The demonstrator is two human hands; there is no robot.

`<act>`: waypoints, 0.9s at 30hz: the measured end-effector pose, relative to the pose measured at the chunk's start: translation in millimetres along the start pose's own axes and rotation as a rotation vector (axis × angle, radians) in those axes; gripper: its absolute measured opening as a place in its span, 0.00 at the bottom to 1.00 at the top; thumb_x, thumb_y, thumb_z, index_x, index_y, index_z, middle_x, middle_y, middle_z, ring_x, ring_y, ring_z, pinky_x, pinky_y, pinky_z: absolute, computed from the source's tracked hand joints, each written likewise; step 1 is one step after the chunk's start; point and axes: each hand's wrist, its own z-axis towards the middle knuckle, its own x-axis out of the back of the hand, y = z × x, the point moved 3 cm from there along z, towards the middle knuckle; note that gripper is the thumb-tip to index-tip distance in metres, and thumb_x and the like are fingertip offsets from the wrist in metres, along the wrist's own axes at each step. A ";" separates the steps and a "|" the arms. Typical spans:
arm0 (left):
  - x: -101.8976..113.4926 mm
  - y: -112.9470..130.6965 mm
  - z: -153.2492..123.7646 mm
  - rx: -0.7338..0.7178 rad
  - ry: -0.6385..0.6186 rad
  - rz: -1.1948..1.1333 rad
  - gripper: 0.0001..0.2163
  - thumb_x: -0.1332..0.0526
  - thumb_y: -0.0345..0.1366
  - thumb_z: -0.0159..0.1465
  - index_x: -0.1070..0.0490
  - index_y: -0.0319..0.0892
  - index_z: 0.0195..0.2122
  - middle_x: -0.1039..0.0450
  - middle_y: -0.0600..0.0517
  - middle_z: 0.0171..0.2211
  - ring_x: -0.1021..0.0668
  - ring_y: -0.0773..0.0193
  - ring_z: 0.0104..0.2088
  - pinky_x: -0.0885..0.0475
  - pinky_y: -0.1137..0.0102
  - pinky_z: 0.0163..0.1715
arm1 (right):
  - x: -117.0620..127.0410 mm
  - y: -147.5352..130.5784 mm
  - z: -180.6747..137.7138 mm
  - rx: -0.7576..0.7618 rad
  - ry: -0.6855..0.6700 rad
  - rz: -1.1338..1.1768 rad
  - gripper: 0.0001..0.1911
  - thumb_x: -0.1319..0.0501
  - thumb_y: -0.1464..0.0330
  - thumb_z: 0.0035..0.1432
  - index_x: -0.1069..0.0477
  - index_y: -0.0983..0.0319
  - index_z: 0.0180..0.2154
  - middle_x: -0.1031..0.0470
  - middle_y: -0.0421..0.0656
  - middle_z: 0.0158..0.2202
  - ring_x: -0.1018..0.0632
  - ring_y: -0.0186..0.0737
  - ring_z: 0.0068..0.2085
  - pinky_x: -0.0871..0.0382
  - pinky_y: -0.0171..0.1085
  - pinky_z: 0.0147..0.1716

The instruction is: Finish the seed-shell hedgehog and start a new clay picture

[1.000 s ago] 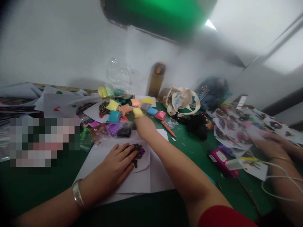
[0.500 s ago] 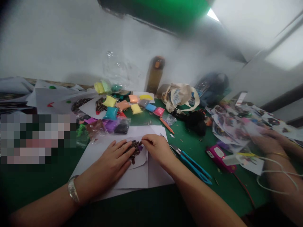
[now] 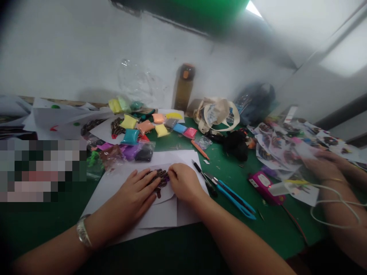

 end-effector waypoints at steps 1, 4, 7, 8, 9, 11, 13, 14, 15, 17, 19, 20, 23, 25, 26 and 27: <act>0.4 0.2 0.3 0.003 0.000 -0.002 0.18 0.49 0.35 0.68 0.35 0.41 0.57 0.37 0.44 0.60 0.37 0.48 0.60 0.41 0.45 0.56 | -1.5 -1.1 -0.5 0.012 -0.003 -0.016 0.10 0.47 0.72 0.61 0.29 0.61 0.31 0.25 0.41 0.31 0.28 0.37 0.34 0.40 0.34 0.35; 1.2 0.7 1.1 0.009 -0.002 -0.001 0.17 0.49 0.35 0.68 0.34 0.40 0.56 0.36 0.43 0.59 0.37 0.48 0.60 0.41 0.44 0.56 | -5.5 -4.7 -2.6 0.054 0.014 -0.055 0.10 0.46 0.72 0.61 0.30 0.62 0.30 0.26 0.42 0.30 0.28 0.37 0.34 0.40 0.35 0.35; 1.5 0.9 1.3 0.000 -0.012 0.000 0.17 0.49 0.35 0.67 0.34 0.39 0.57 0.36 0.43 0.60 0.37 0.47 0.60 0.42 0.44 0.56 | -7.0 -5.7 -4.3 0.085 0.023 -0.042 0.10 0.46 0.72 0.61 0.29 0.62 0.30 0.26 0.42 0.31 0.28 0.38 0.34 0.39 0.35 0.36; 1.4 0.7 1.2 0.001 -0.016 0.000 0.18 0.49 0.35 0.68 0.35 0.39 0.57 0.36 0.43 0.60 0.37 0.47 0.60 0.42 0.44 0.56 | -6.1 -5.0 -4.6 0.085 0.025 -0.020 0.08 0.46 0.72 0.61 0.28 0.61 0.32 0.26 0.42 0.32 0.28 0.37 0.35 0.39 0.35 0.36; 1.4 0.5 1.1 0.002 -0.017 0.000 0.18 0.49 0.35 0.68 0.35 0.40 0.57 0.37 0.43 0.60 0.37 0.47 0.60 0.41 0.44 0.56 | -4.3 -3.8 -4.7 0.076 0.034 0.004 0.07 0.45 0.72 0.61 0.27 0.61 0.35 0.26 0.42 0.33 0.28 0.37 0.35 0.38 0.35 0.37; 0.9 0.2 0.8 0.003 -0.017 -0.001 0.18 0.49 0.36 0.68 0.35 0.40 0.57 0.37 0.43 0.60 0.37 0.47 0.60 0.41 0.44 0.56 | 0.6 -0.9 -4.7 0.041 0.051 0.028 0.07 0.43 0.72 0.60 0.27 0.61 0.38 0.27 0.42 0.34 0.28 0.37 0.35 0.37 0.34 0.37; 0.4 0.1 0.4 0.001 -0.010 -0.003 0.17 0.49 0.35 0.68 0.35 0.40 0.57 0.37 0.44 0.60 0.37 0.48 0.60 0.42 0.44 0.56 | 4.6 1.0 -4.7 0.013 0.044 0.005 0.07 0.43 0.72 0.59 0.26 0.60 0.35 0.28 0.42 0.32 0.28 0.36 0.35 0.37 0.33 0.35; 0.1 0.1 0.3 0.002 -0.007 -0.004 0.17 0.49 0.35 0.68 0.35 0.41 0.57 0.37 0.44 0.60 0.37 0.48 0.60 0.42 0.45 0.57 | 5.2 1.0 -4.8 0.013 0.027 -0.016 0.07 0.43 0.72 0.59 0.26 0.60 0.33 0.29 0.41 0.31 0.28 0.36 0.34 0.37 0.33 0.35; -0.2 0.1 0.2 0.004 -0.005 -0.006 0.17 0.49 0.35 0.68 0.35 0.41 0.57 0.37 0.44 0.60 0.37 0.48 0.60 0.42 0.45 0.57 | 4.9 0.5 -4.9 0.024 0.009 -0.034 0.08 0.43 0.73 0.59 0.26 0.61 0.31 0.29 0.41 0.31 0.28 0.36 0.35 0.38 0.33 0.35; -0.7 0.1 0.0 0.007 0.000 -0.006 0.17 0.49 0.34 0.68 0.35 0.40 0.57 0.36 0.44 0.60 0.37 0.48 0.60 0.42 0.45 0.57 | 2.8 -1.1 -5.2 0.052 -0.005 -0.053 0.09 0.44 0.73 0.59 0.26 0.61 0.30 0.29 0.42 0.30 0.28 0.36 0.34 0.38 0.33 0.35; -0.8 0.3 0.0 0.002 0.004 -0.004 0.17 0.49 0.35 0.68 0.35 0.40 0.57 0.36 0.43 0.59 0.37 0.48 0.60 0.42 0.45 0.56 | 0.5 -2.3 -5.6 0.076 0.001 -0.059 0.10 0.44 0.74 0.60 0.26 0.62 0.30 0.29 0.42 0.30 0.28 0.36 0.35 0.38 0.33 0.36; -0.7 0.3 0.1 0.001 0.007 -0.003 0.17 0.49 0.35 0.68 0.36 0.39 0.57 0.36 0.43 0.59 0.37 0.48 0.60 0.42 0.45 0.56 | 0.0 -2.3 -5.5 0.082 0.002 -0.059 0.10 0.44 0.74 0.60 0.26 0.62 0.30 0.28 0.42 0.30 0.28 0.36 0.35 0.38 0.33 0.36; 0.0 0.2 0.4 0.002 0.002 -0.003 0.17 0.49 0.35 0.68 0.36 0.40 0.57 0.36 0.43 0.59 0.37 0.47 0.60 0.42 0.44 0.56 | 4.2 0.4 -2.2 0.078 -0.003 -0.071 0.09 0.44 0.73 0.60 0.25 0.61 0.31 0.27 0.41 0.30 0.27 0.36 0.35 0.37 0.33 0.35; 0.4 0.0 0.4 0.004 -0.012 -0.010 0.17 0.49 0.35 0.68 0.36 0.40 0.57 0.36 0.43 0.59 0.37 0.47 0.60 0.42 0.44 0.56 | 12.0 3.7 5.0 0.066 0.012 -0.135 0.09 0.44 0.72 0.60 0.25 0.61 0.33 0.26 0.41 0.31 0.27 0.36 0.36 0.37 0.32 0.36; 0.4 -0.2 0.2 0.005 -0.019 -0.016 0.18 0.49 0.35 0.68 0.36 0.40 0.57 0.36 0.43 0.60 0.37 0.47 0.60 0.42 0.44 0.56 | 16.4 5.4 10.5 0.065 0.023 -0.191 0.09 0.44 0.72 0.60 0.24 0.60 0.34 0.26 0.42 0.32 0.27 0.37 0.36 0.37 0.33 0.36; 0.4 -0.5 0.0 0.007 -0.025 -0.024 0.18 0.49 0.35 0.67 0.37 0.41 0.58 0.37 0.43 0.60 0.37 0.47 0.60 0.42 0.44 0.56 | 20.3 6.9 17.2 0.070 0.026 -0.267 0.10 0.45 0.72 0.61 0.24 0.60 0.36 0.25 0.42 0.33 0.26 0.37 0.37 0.37 0.33 0.37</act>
